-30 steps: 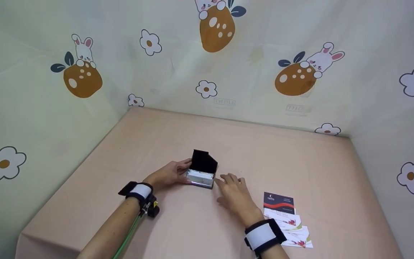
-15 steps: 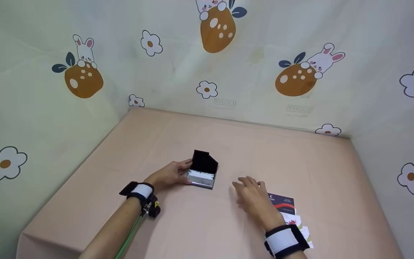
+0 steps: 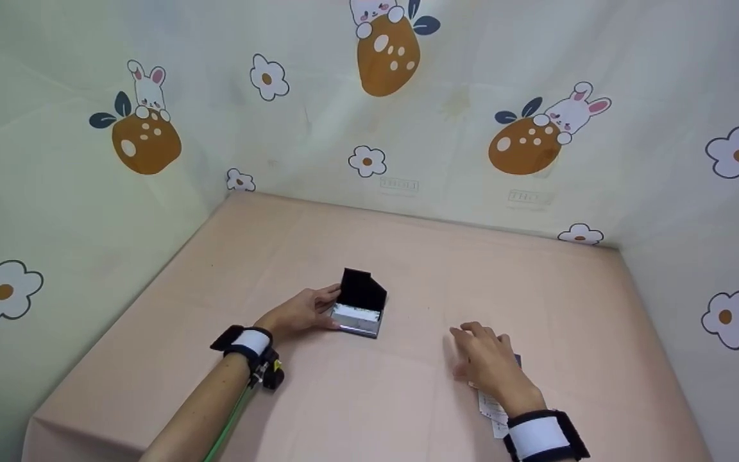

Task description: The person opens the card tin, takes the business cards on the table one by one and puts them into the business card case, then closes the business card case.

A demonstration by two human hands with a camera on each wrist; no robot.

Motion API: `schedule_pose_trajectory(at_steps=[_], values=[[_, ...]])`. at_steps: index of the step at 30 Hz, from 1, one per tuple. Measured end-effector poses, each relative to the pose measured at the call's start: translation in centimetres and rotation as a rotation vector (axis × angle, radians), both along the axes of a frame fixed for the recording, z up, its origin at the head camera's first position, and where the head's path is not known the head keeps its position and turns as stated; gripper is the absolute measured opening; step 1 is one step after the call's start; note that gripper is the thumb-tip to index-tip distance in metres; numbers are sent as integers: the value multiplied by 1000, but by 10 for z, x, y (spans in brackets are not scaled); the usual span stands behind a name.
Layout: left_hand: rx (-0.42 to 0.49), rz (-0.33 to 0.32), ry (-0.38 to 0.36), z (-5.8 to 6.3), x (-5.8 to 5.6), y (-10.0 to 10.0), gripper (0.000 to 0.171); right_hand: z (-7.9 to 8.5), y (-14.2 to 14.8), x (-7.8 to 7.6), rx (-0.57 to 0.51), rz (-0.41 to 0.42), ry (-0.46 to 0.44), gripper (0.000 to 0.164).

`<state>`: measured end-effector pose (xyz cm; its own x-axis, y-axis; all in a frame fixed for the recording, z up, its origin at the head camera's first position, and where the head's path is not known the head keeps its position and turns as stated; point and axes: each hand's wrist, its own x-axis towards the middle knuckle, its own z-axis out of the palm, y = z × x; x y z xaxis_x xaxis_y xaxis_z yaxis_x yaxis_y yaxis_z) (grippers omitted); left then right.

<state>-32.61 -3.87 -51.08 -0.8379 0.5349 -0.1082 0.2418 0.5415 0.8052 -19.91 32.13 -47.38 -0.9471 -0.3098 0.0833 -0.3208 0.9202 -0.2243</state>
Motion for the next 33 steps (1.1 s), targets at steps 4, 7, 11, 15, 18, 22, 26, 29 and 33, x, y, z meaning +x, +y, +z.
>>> schedule_pose_trajectory(at_steps=[4, 7, 11, 15, 18, 22, 26, 29, 33], values=[[2, 3, -4, 1, 0, 0, 74, -1, 8, 1, -1, -20, -18, 71], [4, 3, -12, 1, 0, 0, 74, -3, 15, 4, 12, -28, -31, 72], [5, -3, -24, -1, 0, 0, 73, -5, 24, 8, 26, -40, -59, 74], [8, 4, -33, -3, 0, 0, 74, -6, 32, 10, 17, -54, -80, 80], [15, 4, -28, -2, -1, 0, 75, -5, 36, 12, 1, -80, -107, 87], [14, 1, -26, -2, 0, -2, 74, -4, 41, 14, -17, -113, -162, 86], [-3, -1, -17, -3, 0, -3, 74, -4, 48, 15, -33, -149, -208, 80], [-9, 3, -13, -3, 0, -2, 75, -4, 52, 16, -46, -185, -233, 80], [-12, 12, -14, -2, 0, -2, 75, -6, 57, 15, -35, -221, -247, 83]])
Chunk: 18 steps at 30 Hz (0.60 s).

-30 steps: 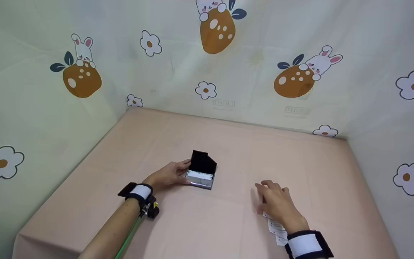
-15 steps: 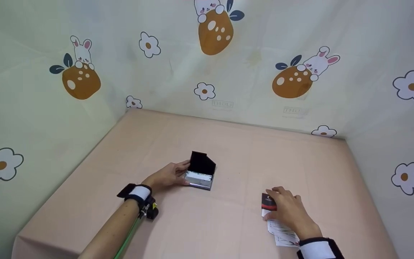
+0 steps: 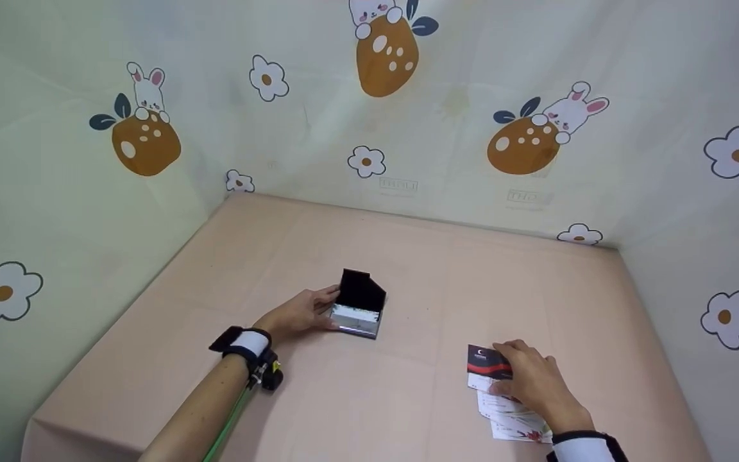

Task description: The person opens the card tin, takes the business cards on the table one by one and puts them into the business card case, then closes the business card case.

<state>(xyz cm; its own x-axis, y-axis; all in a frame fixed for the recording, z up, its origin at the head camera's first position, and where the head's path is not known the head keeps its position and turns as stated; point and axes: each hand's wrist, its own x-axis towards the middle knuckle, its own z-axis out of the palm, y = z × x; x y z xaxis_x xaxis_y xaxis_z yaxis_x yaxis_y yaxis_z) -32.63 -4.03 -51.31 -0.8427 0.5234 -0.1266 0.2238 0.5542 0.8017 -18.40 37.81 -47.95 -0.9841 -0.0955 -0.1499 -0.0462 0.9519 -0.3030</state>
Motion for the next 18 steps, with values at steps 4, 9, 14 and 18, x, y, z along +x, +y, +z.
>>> schedule_pose_trajectory(at_steps=[4, 9, 14, 18], values=[[3, -16, 9, -1, -1, -1, 73, -3, 4, -2, 26, -5, 2, 82], [0, -49, 40, 0, -2, -2, 71, -4, 9, -6, 30, -17, -9, 80], [-17, -53, 57, -1, -2, -2, 72, -8, 13, -8, 15, -24, -10, 78], [-20, -52, 55, -1, -2, -1, 71, -10, 14, -8, 5, -23, -2, 78]])
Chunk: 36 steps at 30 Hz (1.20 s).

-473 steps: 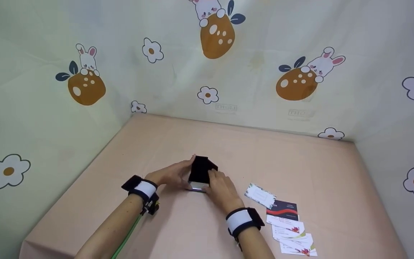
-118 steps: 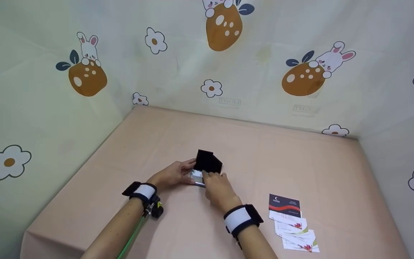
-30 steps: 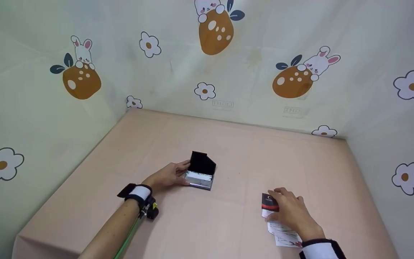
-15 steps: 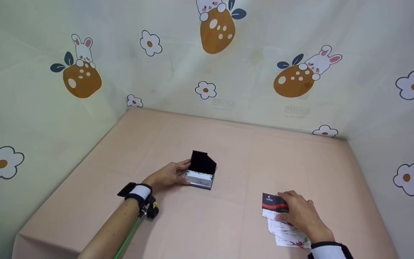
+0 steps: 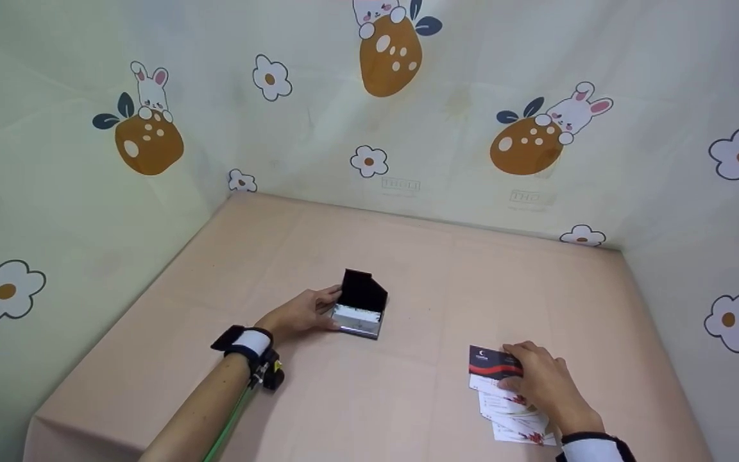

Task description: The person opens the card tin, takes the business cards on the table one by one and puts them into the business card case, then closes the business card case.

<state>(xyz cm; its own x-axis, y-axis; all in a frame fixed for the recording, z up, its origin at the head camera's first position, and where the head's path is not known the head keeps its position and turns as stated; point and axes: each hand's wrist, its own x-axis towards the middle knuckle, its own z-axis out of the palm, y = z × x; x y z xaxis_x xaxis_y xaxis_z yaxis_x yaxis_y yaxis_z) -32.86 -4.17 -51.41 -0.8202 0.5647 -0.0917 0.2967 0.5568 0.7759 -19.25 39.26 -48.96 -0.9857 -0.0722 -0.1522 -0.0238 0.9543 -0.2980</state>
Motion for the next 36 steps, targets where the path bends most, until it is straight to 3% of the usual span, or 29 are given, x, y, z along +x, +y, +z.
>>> schedule_pose_trajectory(at_steps=[9, 20, 36], values=[[7, -1, -1, 2, 1, -1, 72, -1, 3, -2, -58, 22, 2, 80], [4, -12, 10, 1, 3, -1, 72, -1, 6, -2, -154, -13, -21, 79], [16, 20, -16, 2, 4, 2, 70, -1, 4, -3, -100, -18, -1, 77]])
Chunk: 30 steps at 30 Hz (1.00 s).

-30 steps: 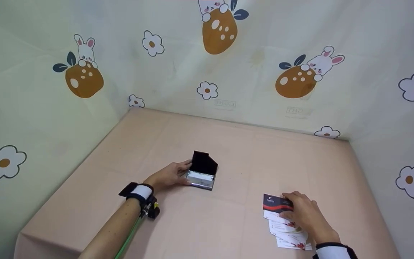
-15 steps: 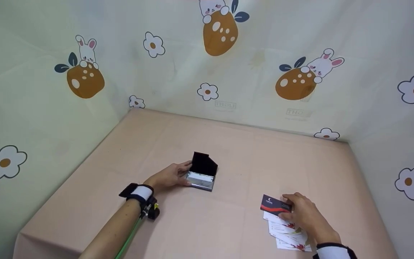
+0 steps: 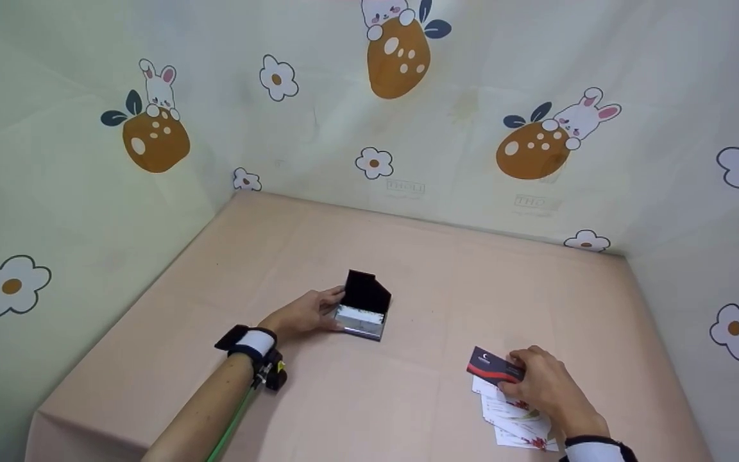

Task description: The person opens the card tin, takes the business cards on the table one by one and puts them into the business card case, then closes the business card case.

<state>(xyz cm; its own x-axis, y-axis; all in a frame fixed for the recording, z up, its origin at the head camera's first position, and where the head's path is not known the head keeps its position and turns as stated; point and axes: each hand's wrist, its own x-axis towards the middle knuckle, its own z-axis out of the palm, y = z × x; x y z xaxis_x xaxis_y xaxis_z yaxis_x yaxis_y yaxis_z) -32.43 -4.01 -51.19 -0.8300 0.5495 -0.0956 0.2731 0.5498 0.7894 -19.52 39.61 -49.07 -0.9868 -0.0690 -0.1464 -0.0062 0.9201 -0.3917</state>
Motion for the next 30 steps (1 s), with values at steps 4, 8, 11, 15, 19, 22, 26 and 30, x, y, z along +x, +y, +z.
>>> schedule_pose_trajectory(at_steps=[4, 8, 11, 15, 19, 22, 26, 30], values=[[-2, 3, -4, 1, 0, 0, 72, -1, -1, 0, 26, 18, 36, 76], [-23, -1, -4, 2, 0, 0, 71, -1, -1, 0, 43, 26, 66, 76], [-34, -8, 3, 3, -1, 0, 71, -2, -2, 1, 53, 43, 101, 73], [-31, -19, 17, 1, -2, 0, 73, -3, -3, 1, 66, 67, 148, 70], [-22, -15, 10, -1, -4, 0, 72, -2, -7, -1, 68, 77, 146, 72], [-25, -13, 7, -1, -4, 0, 72, 0, -11, -4, 66, 79, 144, 73], [-33, -10, 2, -1, -4, 0, 73, 2, -17, -6, 68, 91, 160, 71], [-32, 3, -18, -1, -2, 0, 72, 5, -24, -9, 62, 108, 160, 69]])
